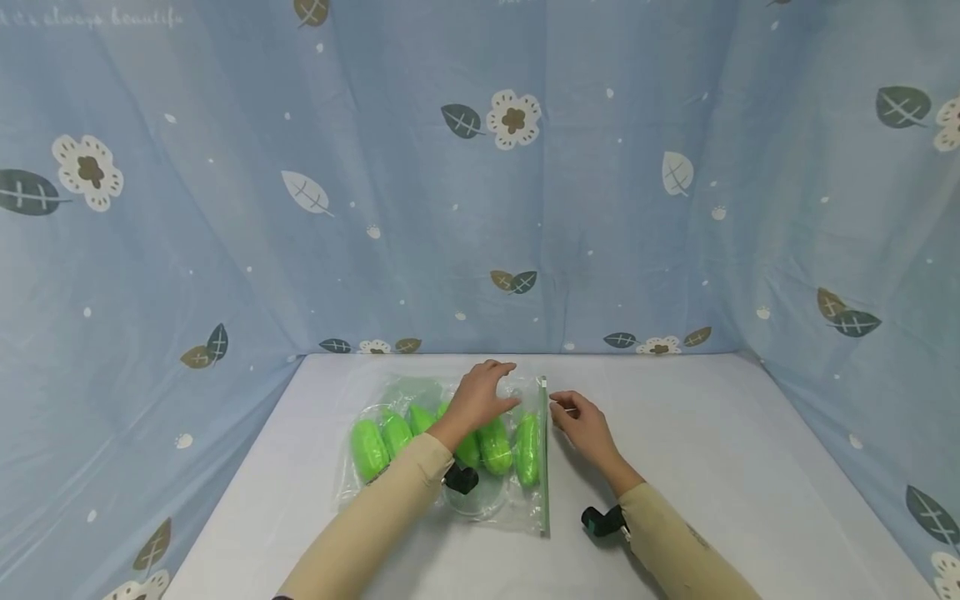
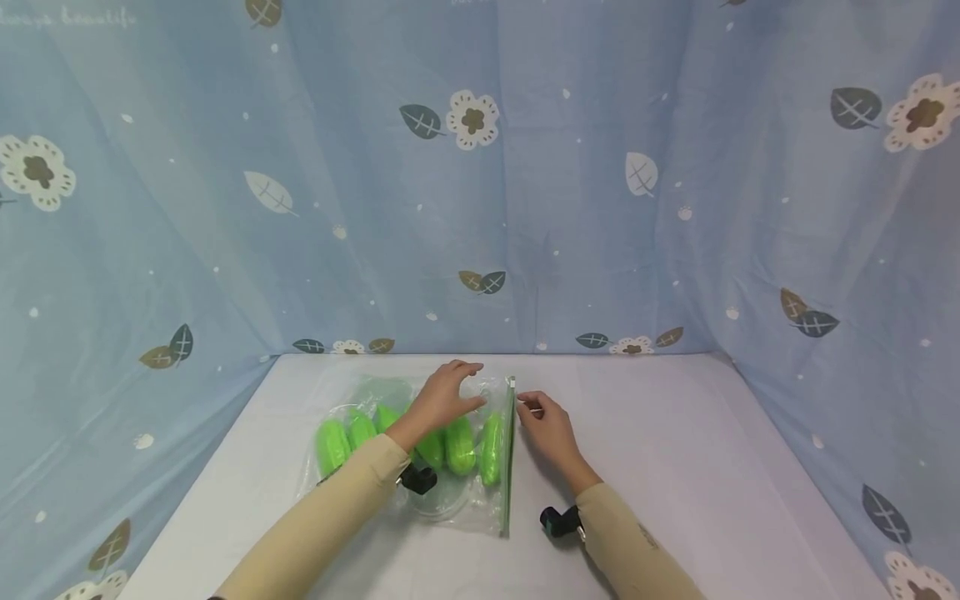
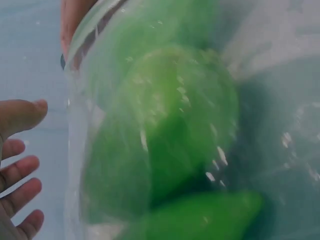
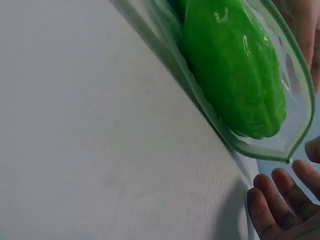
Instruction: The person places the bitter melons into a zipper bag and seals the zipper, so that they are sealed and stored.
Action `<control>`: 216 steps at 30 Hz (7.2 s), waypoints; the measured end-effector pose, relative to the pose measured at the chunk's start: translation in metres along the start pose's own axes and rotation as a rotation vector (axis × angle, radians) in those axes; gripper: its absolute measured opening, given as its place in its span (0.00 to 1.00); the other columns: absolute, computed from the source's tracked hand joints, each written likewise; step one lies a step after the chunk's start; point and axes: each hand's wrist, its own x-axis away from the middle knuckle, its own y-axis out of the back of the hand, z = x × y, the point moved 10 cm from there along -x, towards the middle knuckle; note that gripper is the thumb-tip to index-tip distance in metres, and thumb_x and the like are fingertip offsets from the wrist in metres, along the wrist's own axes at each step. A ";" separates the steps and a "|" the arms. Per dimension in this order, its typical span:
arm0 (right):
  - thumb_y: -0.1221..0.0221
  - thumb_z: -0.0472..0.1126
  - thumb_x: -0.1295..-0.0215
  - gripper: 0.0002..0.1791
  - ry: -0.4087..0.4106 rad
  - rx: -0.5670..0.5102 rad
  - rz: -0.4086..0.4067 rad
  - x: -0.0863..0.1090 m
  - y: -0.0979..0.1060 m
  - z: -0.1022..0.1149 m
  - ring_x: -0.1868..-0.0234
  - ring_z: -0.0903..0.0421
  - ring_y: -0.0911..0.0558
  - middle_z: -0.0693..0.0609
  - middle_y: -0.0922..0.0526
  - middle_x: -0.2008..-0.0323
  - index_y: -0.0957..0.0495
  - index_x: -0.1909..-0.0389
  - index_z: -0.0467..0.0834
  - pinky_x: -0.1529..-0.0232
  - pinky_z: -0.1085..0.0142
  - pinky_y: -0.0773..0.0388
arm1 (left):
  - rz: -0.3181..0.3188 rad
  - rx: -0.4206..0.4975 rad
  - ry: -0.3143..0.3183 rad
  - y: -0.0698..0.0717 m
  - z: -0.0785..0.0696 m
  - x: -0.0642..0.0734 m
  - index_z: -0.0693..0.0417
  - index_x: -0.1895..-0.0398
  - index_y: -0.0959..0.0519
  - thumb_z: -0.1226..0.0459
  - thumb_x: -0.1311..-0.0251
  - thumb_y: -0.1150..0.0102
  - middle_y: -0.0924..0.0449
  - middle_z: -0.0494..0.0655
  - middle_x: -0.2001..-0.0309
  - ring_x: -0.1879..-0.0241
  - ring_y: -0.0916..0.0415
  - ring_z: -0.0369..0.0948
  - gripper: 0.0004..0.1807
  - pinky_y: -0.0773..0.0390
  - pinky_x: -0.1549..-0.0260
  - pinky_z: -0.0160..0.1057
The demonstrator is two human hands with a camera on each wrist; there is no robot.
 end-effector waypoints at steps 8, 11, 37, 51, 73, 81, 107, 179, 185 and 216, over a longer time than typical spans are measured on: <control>0.42 0.48 0.24 0.22 -0.017 -0.089 -0.052 -0.013 0.000 -0.001 0.53 0.47 0.13 0.41 0.15 0.49 0.24 0.36 0.42 0.56 0.60 0.15 | 0.037 -0.029 -0.026 -0.011 -0.017 -0.021 0.50 0.33 0.23 0.53 0.35 0.32 0.23 0.49 0.38 0.39 0.26 0.49 0.29 0.26 0.40 0.53; 0.42 0.48 0.24 0.23 -0.016 -0.141 -0.042 -0.017 -0.003 -0.001 0.50 0.45 0.14 0.38 0.16 0.47 0.26 0.35 0.41 0.54 0.59 0.15 | 0.057 -0.009 -0.015 -0.017 -0.016 -0.027 0.50 0.33 0.23 0.54 0.35 0.32 0.22 0.49 0.39 0.39 0.26 0.48 0.29 0.26 0.40 0.53; 0.38 0.36 0.28 0.21 -0.022 -0.262 0.010 -0.024 -0.013 0.005 0.51 0.37 0.16 0.33 0.20 0.46 0.24 0.37 0.35 0.55 0.51 0.16 | 0.131 0.268 -0.023 -0.041 0.000 -0.052 0.50 0.36 0.20 0.65 0.28 0.40 0.20 0.47 0.38 0.37 0.25 0.47 0.19 0.25 0.39 0.47; 0.40 0.32 0.27 0.16 -0.012 -0.296 0.033 -0.009 -0.009 0.040 0.53 0.33 0.17 0.33 0.19 0.52 0.23 0.43 0.29 0.55 0.45 0.16 | 0.101 0.355 -0.054 -0.043 0.003 -0.053 0.50 0.49 0.15 0.66 0.28 0.41 0.14 0.44 0.53 0.47 0.19 0.44 0.09 0.19 0.47 0.43; 0.36 0.37 0.30 0.09 -0.053 -0.257 -0.009 -0.014 -0.019 -0.002 0.69 0.54 0.16 0.44 0.15 0.63 0.16 0.53 0.38 0.67 0.63 0.16 | 0.079 0.411 -0.047 -0.042 0.004 -0.050 0.55 0.49 0.15 0.68 0.27 0.44 0.15 0.47 0.51 0.51 0.19 0.43 0.11 0.19 0.51 0.41; 0.36 0.36 0.30 0.10 -0.057 -0.269 0.015 -0.008 -0.022 -0.004 0.71 0.55 0.16 0.44 0.14 0.63 0.17 0.51 0.38 0.71 0.64 0.17 | 0.143 0.443 -0.038 -0.045 0.006 -0.047 0.58 0.46 0.17 0.66 0.27 0.42 0.16 0.49 0.50 0.48 0.20 0.46 0.12 0.20 0.47 0.47; 0.35 0.34 0.33 0.11 -0.097 -0.303 0.012 -0.002 -0.022 -0.003 0.66 0.51 0.14 0.44 0.13 0.62 0.15 0.52 0.34 0.65 0.61 0.14 | 0.108 0.437 0.006 -0.044 0.007 -0.043 0.57 0.47 0.18 0.65 0.29 0.39 0.16 0.47 0.55 0.53 0.20 0.44 0.11 0.19 0.52 0.46; 0.33 0.35 0.35 0.14 -0.177 -0.335 0.277 0.106 -0.040 -0.004 0.69 0.54 0.14 0.45 0.16 0.64 0.21 0.54 0.31 0.67 0.61 0.13 | 0.033 0.497 0.039 -0.036 0.014 -0.041 0.56 0.48 0.17 0.64 0.29 0.39 0.19 0.45 0.54 0.52 0.21 0.43 0.11 0.20 0.51 0.45; 0.33 0.35 0.36 0.13 -0.190 -0.343 0.298 0.119 -0.041 -0.004 0.69 0.53 0.15 0.47 0.16 0.66 0.20 0.56 0.31 0.68 0.62 0.13 | 0.026 0.493 0.035 -0.035 0.014 -0.042 0.57 0.47 0.18 0.65 0.28 0.40 0.19 0.47 0.53 0.51 0.21 0.44 0.11 0.20 0.51 0.45; 0.34 0.34 0.35 0.13 -0.235 -0.418 0.377 0.160 -0.033 -0.005 0.67 0.52 0.13 0.44 0.14 0.66 0.21 0.55 0.29 0.66 0.65 0.13 | 0.018 0.516 0.051 -0.037 0.009 -0.042 0.56 0.48 0.18 0.66 0.29 0.40 0.18 0.48 0.52 0.51 0.20 0.45 0.10 0.20 0.51 0.46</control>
